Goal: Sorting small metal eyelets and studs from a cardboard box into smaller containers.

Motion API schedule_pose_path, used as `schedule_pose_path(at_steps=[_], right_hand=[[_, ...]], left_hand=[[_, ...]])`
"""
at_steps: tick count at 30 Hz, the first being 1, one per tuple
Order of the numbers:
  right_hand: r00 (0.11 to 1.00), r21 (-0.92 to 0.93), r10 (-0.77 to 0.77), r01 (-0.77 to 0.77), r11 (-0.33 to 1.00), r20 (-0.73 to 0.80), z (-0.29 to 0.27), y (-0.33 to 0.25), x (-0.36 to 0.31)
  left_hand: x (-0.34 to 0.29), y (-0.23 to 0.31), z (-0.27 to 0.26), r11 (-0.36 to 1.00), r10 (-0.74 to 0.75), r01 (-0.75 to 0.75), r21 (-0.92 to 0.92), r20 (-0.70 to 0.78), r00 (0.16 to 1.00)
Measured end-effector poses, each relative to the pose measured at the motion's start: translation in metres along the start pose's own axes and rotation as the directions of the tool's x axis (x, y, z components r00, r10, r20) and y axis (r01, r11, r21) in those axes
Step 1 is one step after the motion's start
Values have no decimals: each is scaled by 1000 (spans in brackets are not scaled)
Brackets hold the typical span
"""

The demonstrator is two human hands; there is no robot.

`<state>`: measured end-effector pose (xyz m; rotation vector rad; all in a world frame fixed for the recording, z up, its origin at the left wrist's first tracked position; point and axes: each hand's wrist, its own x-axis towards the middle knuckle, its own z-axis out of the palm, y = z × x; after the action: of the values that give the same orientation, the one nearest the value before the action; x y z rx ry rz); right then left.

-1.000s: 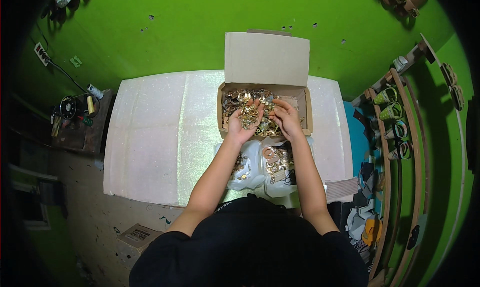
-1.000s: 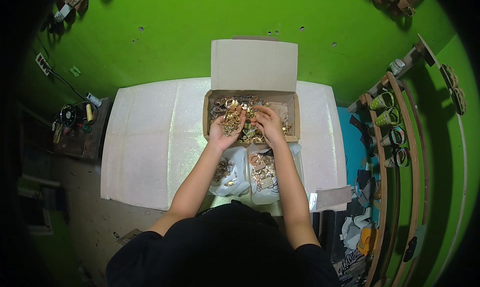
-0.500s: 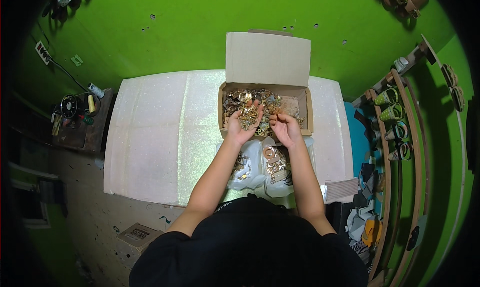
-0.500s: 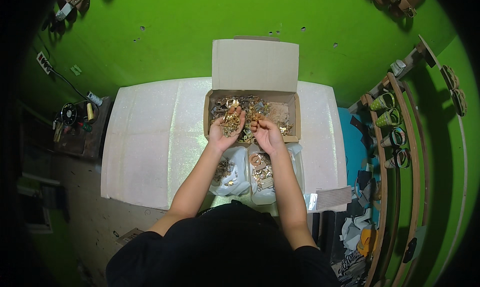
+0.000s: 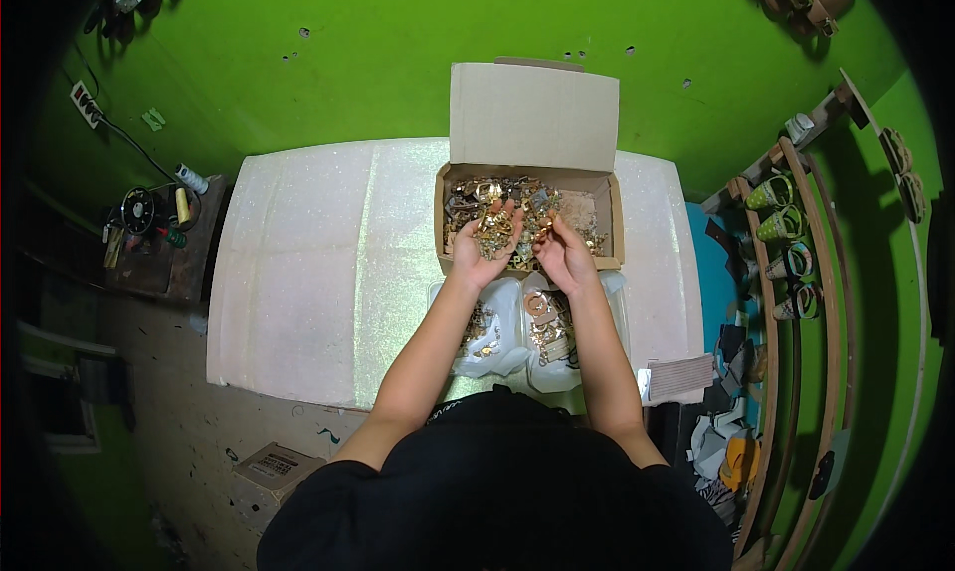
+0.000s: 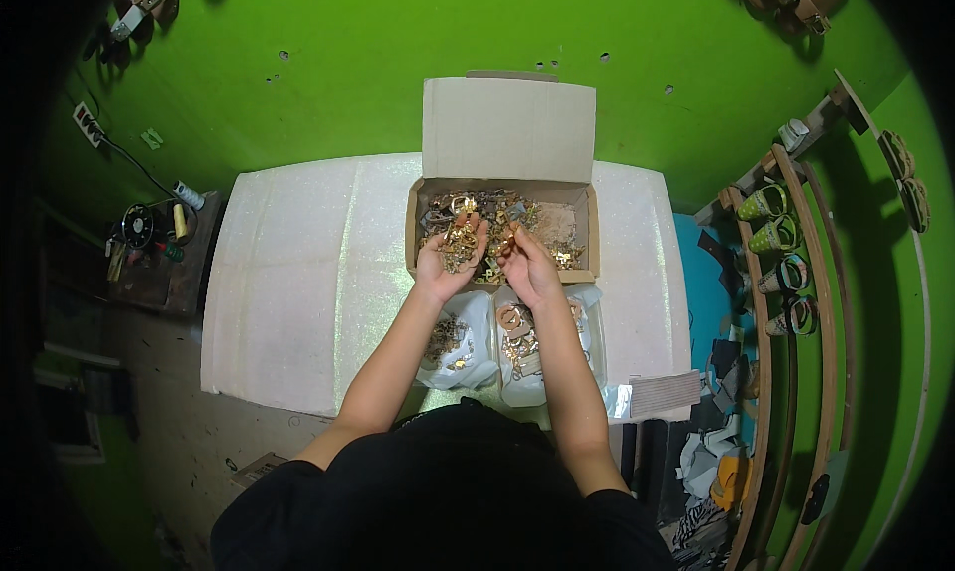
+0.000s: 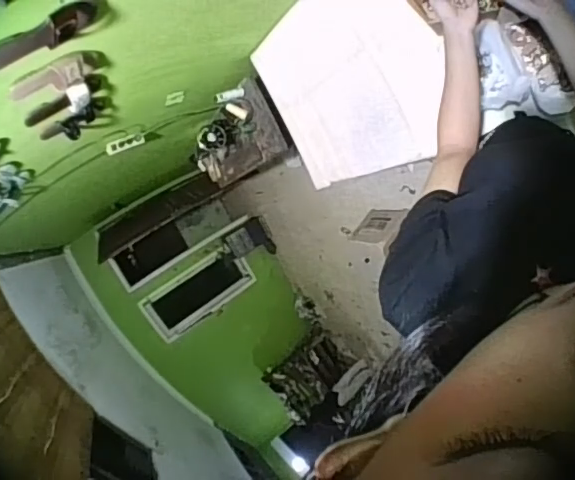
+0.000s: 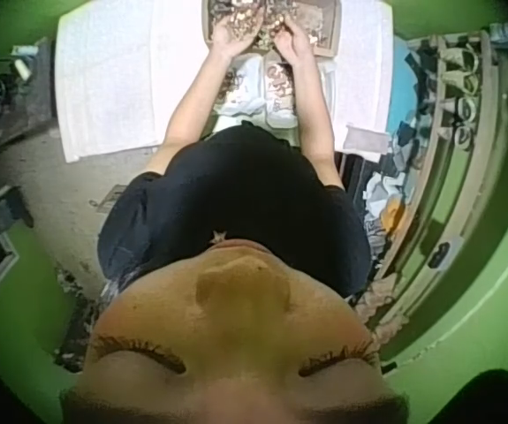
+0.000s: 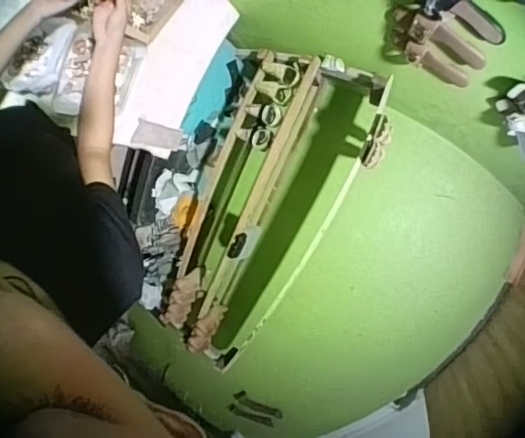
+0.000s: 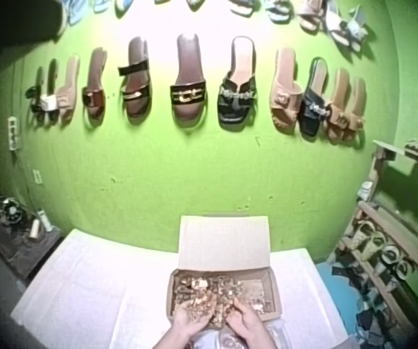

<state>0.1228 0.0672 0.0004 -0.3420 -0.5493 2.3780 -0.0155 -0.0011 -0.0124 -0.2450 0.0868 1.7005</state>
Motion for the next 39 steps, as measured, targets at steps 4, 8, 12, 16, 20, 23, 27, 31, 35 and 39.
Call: schedule_pose_path(at_steps=[4, 8, 12, 16, 20, 23, 27, 31, 35, 39], right_hand=[[948, -94, -83, 57, 994, -306, 20, 6, 0], [969, -143, -174, 150, 978, -176, -16, 2, -1], [941, -132, -166, 132, 982, -296, 15, 4, -2], [947, -365, -188, 84, 927, -260, 23, 0, -3], [941, -477, -188, 34, 878, -280, 21, -1, -3], [910, -547, -220, -9, 837, -352, 24, 1, -3], [898, -589, -187, -94, 802, -398, 22, -3, -6], [929, -482, -61, -132, 866, -364, 27, -1, -8], [987, -564, -49, -44, 824, -150, 13, 0, -3], [988, -509, -62, -19, 860, -142, 24, 1, -5]], left_hand=[[0, 3, -3, 1000, -1, 0, -18, -14, 1000], [3, 0, -2, 999, -25, 25, -32, 7, 1000], [2, 2, -5, 999, -18, 17, -39, -3, 1000], [2, 0, -2, 1000, -15, 15, -18, -13, 1000], [2, -1, -1, 1000, -11, 11, 1, -28, 1000], [3, 0, -3, 999, -21, 20, -25, -6, 1000], [1, -1, -1, 999, -18, 18, -27, -20, 1000], [0, -1, -1, 999, -19, 19, -34, -12, 1000], [2, -4, 1, 1000, -12, 12, -21, -27, 1000], [1, -4, 0, 1000, 0, 1, 12, -31, 1000]])
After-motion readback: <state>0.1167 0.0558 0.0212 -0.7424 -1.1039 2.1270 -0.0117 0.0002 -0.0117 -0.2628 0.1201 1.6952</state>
